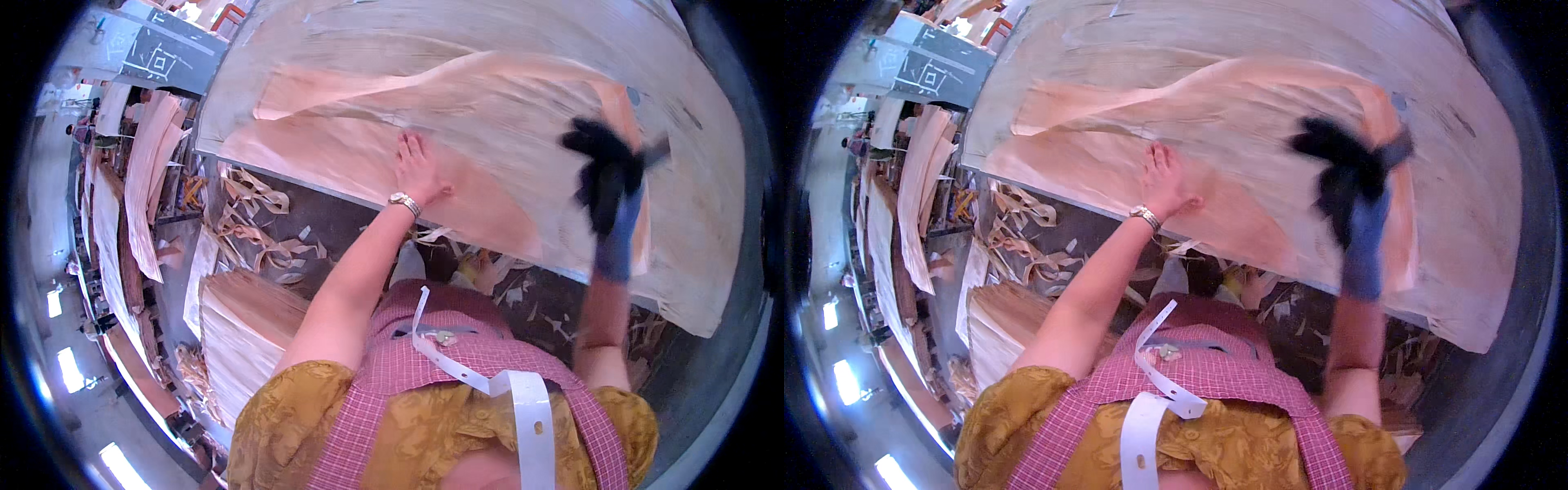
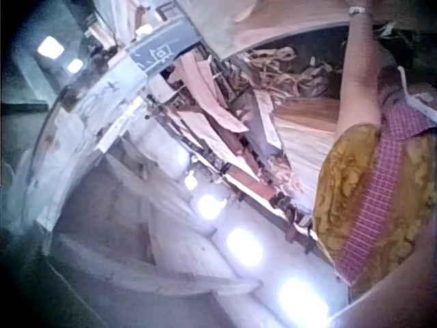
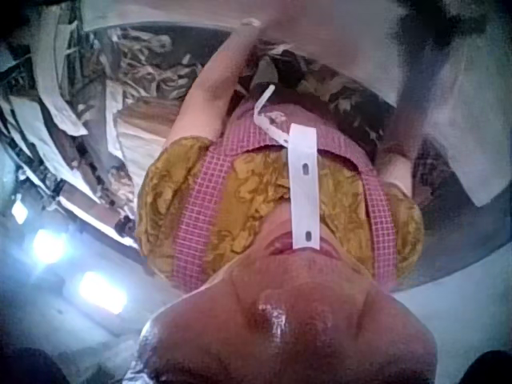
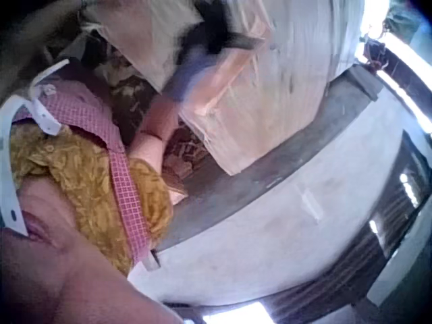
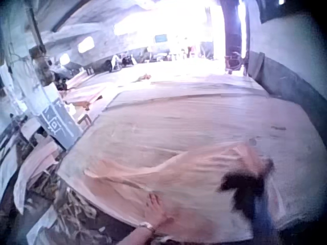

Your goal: The person uses a utility knife to cut thin strips from a sheet of wood veneer, handling the material by hand and placing the scraps to the side.

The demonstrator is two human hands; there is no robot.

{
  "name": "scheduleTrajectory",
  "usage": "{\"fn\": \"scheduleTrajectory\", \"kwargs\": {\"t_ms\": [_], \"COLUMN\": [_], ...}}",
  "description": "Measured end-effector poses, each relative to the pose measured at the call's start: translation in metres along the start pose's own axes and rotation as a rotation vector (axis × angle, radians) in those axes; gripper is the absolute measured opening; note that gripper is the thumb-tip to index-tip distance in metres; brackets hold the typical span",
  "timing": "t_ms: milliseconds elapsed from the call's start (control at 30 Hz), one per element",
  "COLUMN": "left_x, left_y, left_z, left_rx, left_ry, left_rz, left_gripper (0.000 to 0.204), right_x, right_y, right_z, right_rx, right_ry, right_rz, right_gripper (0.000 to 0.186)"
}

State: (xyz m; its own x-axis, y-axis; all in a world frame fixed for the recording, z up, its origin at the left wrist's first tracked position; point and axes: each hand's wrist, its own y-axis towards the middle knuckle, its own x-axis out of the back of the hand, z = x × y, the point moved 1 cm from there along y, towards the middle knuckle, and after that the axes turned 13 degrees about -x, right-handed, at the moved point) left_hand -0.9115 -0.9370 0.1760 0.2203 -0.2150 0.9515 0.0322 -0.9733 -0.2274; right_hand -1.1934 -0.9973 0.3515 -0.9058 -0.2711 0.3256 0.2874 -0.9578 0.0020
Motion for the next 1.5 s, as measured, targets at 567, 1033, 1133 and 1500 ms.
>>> {"fn": "scheduleTrajectory", "kwargs": {"t_ms": [567, 1033, 1133, 1500], "left_x": [-0.016, -0.017, -0.019, -0.017], "left_y": [0.008, -0.004, -0.002, 0.002], "left_z": [0.000, 0.004, 0.006, 0.000], "left_rx": [-0.094, -0.699, -0.707, -0.702], "left_ry": [-0.061, 0.033, 0.058, 0.100], "left_rz": [-0.154, -0.260, -0.270, -0.222], "left_gripper": [0.121, 0.059, 0.059, 0.056], "right_x": [-0.148, -0.154, -0.135, -0.107], "right_y": [-0.029, -0.029, -0.027, -0.065], "right_z": [-0.077, -0.133, -0.132, -0.115], "right_rx": [-0.818, -1.026, -0.951, -1.082], "right_ry": [0.732, 0.837, 0.585, 0.615], "right_rz": [0.247, 0.280, 0.501, 0.527], "right_gripper": [0.021, 0.020, 0.022, 0.028]}}
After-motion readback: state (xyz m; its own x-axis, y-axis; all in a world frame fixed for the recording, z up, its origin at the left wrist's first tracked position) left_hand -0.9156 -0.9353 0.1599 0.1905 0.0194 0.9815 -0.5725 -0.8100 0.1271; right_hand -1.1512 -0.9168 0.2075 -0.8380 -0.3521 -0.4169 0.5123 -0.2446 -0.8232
